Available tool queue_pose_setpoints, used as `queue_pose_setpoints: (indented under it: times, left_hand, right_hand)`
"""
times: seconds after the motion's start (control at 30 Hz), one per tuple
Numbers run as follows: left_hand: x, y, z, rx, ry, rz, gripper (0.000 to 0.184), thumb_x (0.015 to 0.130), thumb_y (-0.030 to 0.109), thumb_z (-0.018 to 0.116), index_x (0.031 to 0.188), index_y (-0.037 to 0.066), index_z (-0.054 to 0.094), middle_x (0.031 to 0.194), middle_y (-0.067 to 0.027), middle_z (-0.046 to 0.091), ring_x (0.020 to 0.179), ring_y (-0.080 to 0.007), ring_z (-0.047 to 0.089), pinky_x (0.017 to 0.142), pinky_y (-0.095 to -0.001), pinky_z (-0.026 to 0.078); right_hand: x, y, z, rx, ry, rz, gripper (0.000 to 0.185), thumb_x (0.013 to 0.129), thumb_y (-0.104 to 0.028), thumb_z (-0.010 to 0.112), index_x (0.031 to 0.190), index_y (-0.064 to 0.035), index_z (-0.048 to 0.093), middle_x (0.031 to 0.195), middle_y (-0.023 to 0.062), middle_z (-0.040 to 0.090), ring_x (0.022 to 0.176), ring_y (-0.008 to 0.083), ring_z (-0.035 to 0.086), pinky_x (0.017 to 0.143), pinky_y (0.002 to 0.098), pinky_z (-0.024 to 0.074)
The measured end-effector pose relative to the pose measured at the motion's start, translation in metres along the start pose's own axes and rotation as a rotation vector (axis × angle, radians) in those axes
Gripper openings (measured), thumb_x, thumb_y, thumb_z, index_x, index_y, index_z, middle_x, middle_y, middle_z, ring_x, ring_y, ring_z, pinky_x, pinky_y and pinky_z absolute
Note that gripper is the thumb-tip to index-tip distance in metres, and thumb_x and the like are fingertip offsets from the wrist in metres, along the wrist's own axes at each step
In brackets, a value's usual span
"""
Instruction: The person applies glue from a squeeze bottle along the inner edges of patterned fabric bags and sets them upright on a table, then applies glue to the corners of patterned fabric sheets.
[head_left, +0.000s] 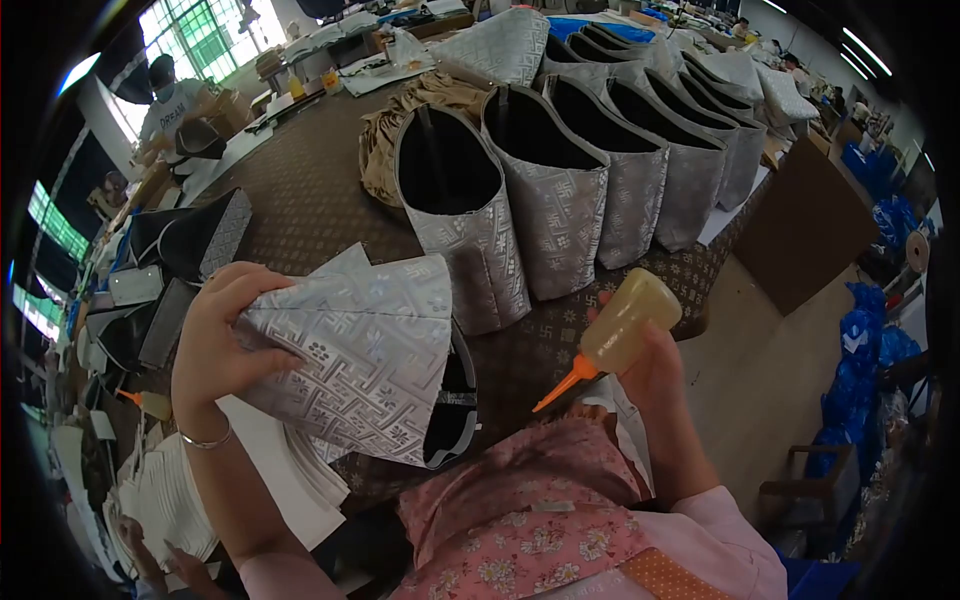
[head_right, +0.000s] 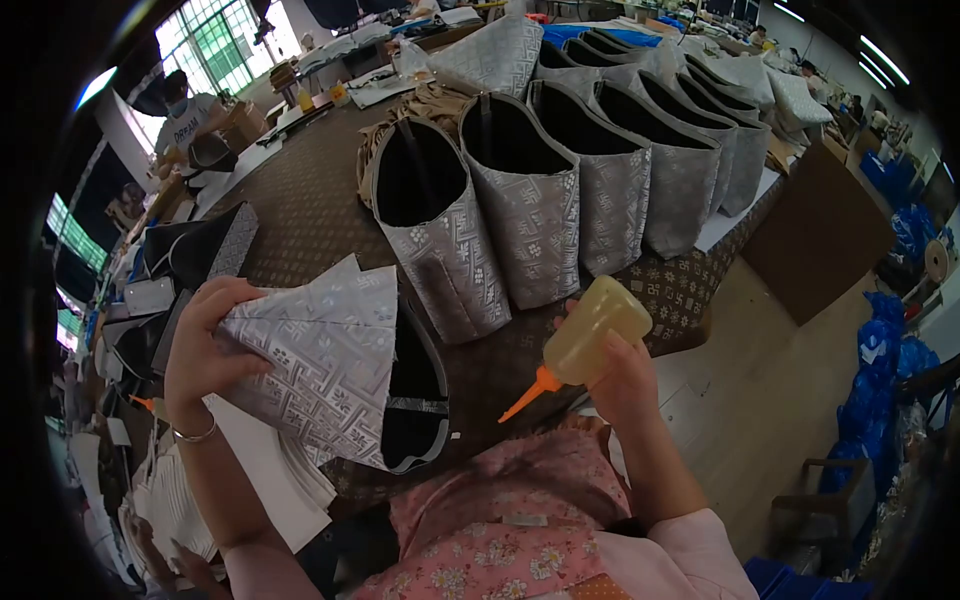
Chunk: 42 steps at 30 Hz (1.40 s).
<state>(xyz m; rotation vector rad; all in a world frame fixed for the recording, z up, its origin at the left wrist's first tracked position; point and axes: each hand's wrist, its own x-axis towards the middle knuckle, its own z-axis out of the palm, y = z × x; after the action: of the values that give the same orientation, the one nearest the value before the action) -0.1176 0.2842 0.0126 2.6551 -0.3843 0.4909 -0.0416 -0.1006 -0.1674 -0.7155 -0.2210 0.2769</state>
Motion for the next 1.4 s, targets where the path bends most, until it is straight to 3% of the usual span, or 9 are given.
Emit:
queue_pose_setpoints:
  times: [0.13, 0.47, 0.53, 0.63, 0.83, 1.13, 1.27, 1.33, 1.4]
  left_hand:
    - [0.004, 0.010, 0.004, 0.023, -0.035, 0.052, 0.059, 0.039, 0.020, 0.081, 0.093, 0.004, 0.063, 0.092, -0.0083, 0.059, 0.089, -0.0258, 0.056, 0.079, -0.0337, 0.043]
    - [0.006, 0.013, 0.012, 0.033, -0.051, 0.088, 0.058, 0.039, 0.020, 0.082, 0.092, 0.005, 0.064, 0.091, -0.0069, 0.060, 0.088, -0.0249, 0.056, 0.079, -0.0331, 0.043]
    - [0.005, 0.012, 0.011, 0.039, -0.053, 0.086, 0.058, 0.039, 0.020, 0.082, 0.092, 0.005, 0.064, 0.091, -0.0069, 0.060, 0.088, -0.0247, 0.056, 0.079, -0.0330, 0.043]
    - [0.004, 0.010, 0.009, 0.051, -0.057, 0.092, 0.058, 0.039, 0.020, 0.082, 0.093, 0.005, 0.064, 0.091, -0.0068, 0.060, 0.088, -0.0246, 0.056, 0.079, -0.0331, 0.043]
    - [0.002, 0.007, 0.011, 0.033, -0.055, 0.098, 0.058, 0.041, 0.018, 0.082, 0.094, 0.005, 0.064, 0.092, -0.0067, 0.060, 0.087, -0.0241, 0.056, 0.078, -0.0327, 0.044]
    - [-0.001, 0.000, 0.012, 0.046, -0.066, 0.139, 0.057, 0.043, 0.015, 0.082, 0.095, 0.005, 0.064, 0.093, -0.0064, 0.060, 0.089, -0.0227, 0.056, 0.078, -0.0319, 0.043]
    - [-0.001, -0.004, 0.013, 0.038, -0.053, 0.168, 0.057, 0.043, 0.015, 0.082, 0.096, 0.004, 0.064, 0.095, -0.0069, 0.061, 0.091, -0.0228, 0.056, 0.080, -0.0324, 0.042]
    - [-0.001, -0.004, 0.014, 0.030, -0.053, 0.164, 0.058, 0.043, 0.015, 0.082, 0.096, 0.004, 0.064, 0.095, -0.0071, 0.061, 0.091, -0.0227, 0.056, 0.080, -0.0324, 0.042]
    - [-0.001, -0.004, 0.014, 0.025, -0.052, 0.160, 0.058, 0.043, 0.015, 0.082, 0.096, 0.004, 0.064, 0.096, -0.0073, 0.061, 0.091, -0.0226, 0.056, 0.081, -0.0325, 0.042]
  right_hand:
    - [-0.004, 0.005, 0.013, -0.064, -0.012, -0.066, 0.062, 0.084, -0.016, 0.056, 0.136, -0.0032, 0.025, 0.133, 0.0159, 0.038, 0.124, 0.0314, 0.039, 0.101, 0.0465, 0.0344]
    - [-0.010, 0.021, 0.022, -0.196, -0.192, 0.031, 0.077, 0.076, -0.018, 0.067, 0.137, -0.0040, 0.021, 0.136, 0.0176, 0.034, 0.126, 0.0347, 0.035, 0.101, 0.0492, 0.0328]
    - [-0.007, 0.022, 0.027, -0.215, -0.186, -0.017, 0.088, 0.065, -0.003, 0.076, 0.133, -0.0059, 0.020, 0.125, 0.0079, 0.041, 0.119, 0.0206, 0.042, 0.097, 0.0367, 0.0384]
    - [-0.001, 0.024, 0.030, -0.257, -0.149, -0.024, 0.099, 0.052, -0.006, 0.087, 0.126, -0.0089, 0.021, 0.116, 0.0051, 0.044, 0.112, 0.0171, 0.045, 0.091, 0.0332, 0.0431]
    - [0.000, 0.029, 0.034, -0.507, -0.097, -0.133, 0.098, 0.046, -0.022, 0.091, 0.119, -0.0074, 0.028, 0.109, 0.0042, 0.049, 0.101, 0.0142, 0.052, 0.085, 0.0300, 0.0456]
    - [-0.038, 0.041, 0.028, -0.329, 0.032, 0.058, 0.088, 0.059, -0.043, 0.082, 0.120, -0.0065, 0.031, 0.107, 0.0044, 0.048, 0.101, 0.0171, 0.052, 0.086, 0.0319, 0.0462]
    - [-0.054, 0.050, 0.024, -0.274, 0.083, 0.098, 0.088, 0.063, -0.042, 0.080, 0.124, -0.0059, 0.029, 0.109, 0.0056, 0.048, 0.105, 0.0184, 0.050, 0.089, 0.0350, 0.0451]
    - [-0.058, 0.057, 0.013, -0.307, -0.015, -0.018, 0.069, 0.080, -0.045, 0.064, 0.128, -0.0043, 0.035, 0.120, 0.0080, 0.050, 0.111, 0.0225, 0.050, 0.094, 0.0404, 0.0420]
    - [-0.058, 0.058, 0.012, -0.287, 0.015, -0.009, 0.067, 0.081, -0.043, 0.063, 0.128, -0.0043, 0.035, 0.120, 0.0084, 0.049, 0.112, 0.0230, 0.050, 0.095, 0.0406, 0.0413]
